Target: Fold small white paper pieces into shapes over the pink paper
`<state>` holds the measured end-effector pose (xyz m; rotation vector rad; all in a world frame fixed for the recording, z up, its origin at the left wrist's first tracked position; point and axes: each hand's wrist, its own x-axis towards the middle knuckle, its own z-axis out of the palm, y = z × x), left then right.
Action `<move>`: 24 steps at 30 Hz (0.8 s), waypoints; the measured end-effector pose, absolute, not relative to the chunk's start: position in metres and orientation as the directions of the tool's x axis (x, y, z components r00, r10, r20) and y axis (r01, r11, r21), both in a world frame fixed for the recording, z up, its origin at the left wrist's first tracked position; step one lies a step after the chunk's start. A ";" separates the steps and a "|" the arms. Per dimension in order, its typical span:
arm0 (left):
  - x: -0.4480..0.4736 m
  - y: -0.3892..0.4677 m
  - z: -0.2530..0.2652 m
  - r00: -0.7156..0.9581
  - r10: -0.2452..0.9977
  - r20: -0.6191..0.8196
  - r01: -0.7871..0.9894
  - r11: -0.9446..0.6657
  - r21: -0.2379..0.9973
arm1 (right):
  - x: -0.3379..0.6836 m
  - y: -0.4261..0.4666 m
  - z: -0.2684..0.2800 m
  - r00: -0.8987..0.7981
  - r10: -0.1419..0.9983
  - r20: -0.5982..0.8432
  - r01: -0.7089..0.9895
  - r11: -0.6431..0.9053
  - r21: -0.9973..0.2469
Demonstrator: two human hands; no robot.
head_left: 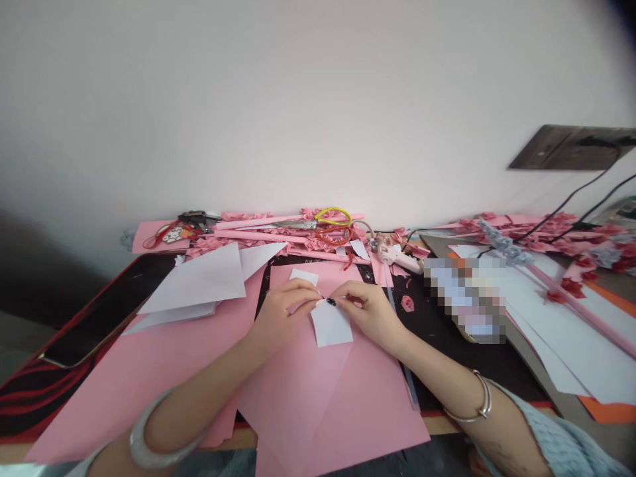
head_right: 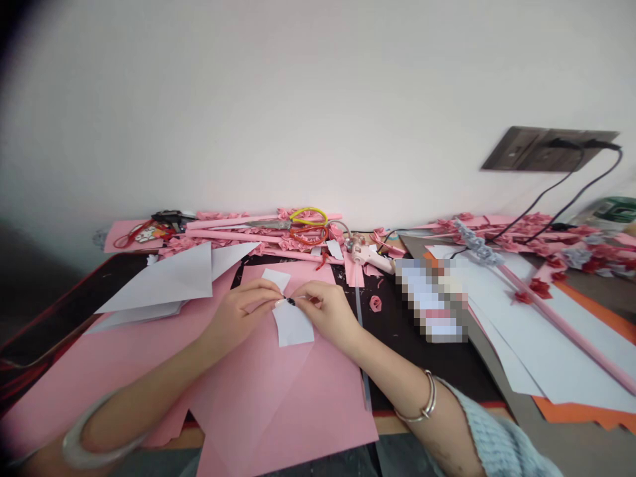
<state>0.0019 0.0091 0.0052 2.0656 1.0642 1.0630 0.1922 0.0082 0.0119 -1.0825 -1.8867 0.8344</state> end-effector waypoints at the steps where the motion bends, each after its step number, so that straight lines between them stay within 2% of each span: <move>1: 0.003 0.008 0.006 0.388 0.841 0.377 0.379 -0.518 0.767 | 0.191 0.007 0.012 -0.339 0.893 0.294 0.393 0.419 -0.819; 6: -0.001 0.008 0.008 0.392 0.842 0.372 0.436 -0.525 0.731 | 0.193 0.004 0.015 -0.348 0.890 0.296 0.436 0.433 -0.789; 10: -0.010 0.015 0.007 0.188 0.921 0.341 0.507 -0.388 0.770 | 0.199 0.008 0.013 -0.204 0.939 0.278 0.387 0.338 -0.858; 12: -0.011 0.016 0.007 0.115 0.951 0.288 0.432 -0.309 0.847 | 0.199 0.010 0.011 -0.164 0.956 0.244 0.324 0.286 -0.902; 15: -0.004 0.013 0.007 0.253 0.946 0.201 0.353 -0.284 0.892 | 0.193 0.010 0.007 -0.227 0.955 0.189 0.289 0.252 -0.924; 17: 0.002 0.009 0.008 0.342 0.925 0.167 0.410 -0.307 0.859 | 0.189 0.007 0.006 -0.289 0.936 0.200 0.337 0.295 -0.894; 21: 0.005 0.005 0.008 0.397 0.892 0.217 0.494 -0.407 0.769 | 0.185 0.004 0.010 -0.389 0.884 0.258 0.439 0.424 -0.792; 24: 0.002 0.005 0.008 0.396 0.886 0.243 0.504 -0.431 0.749 | 0.191 0.006 0.011 -0.412 0.879 0.242 0.470 0.432 -0.770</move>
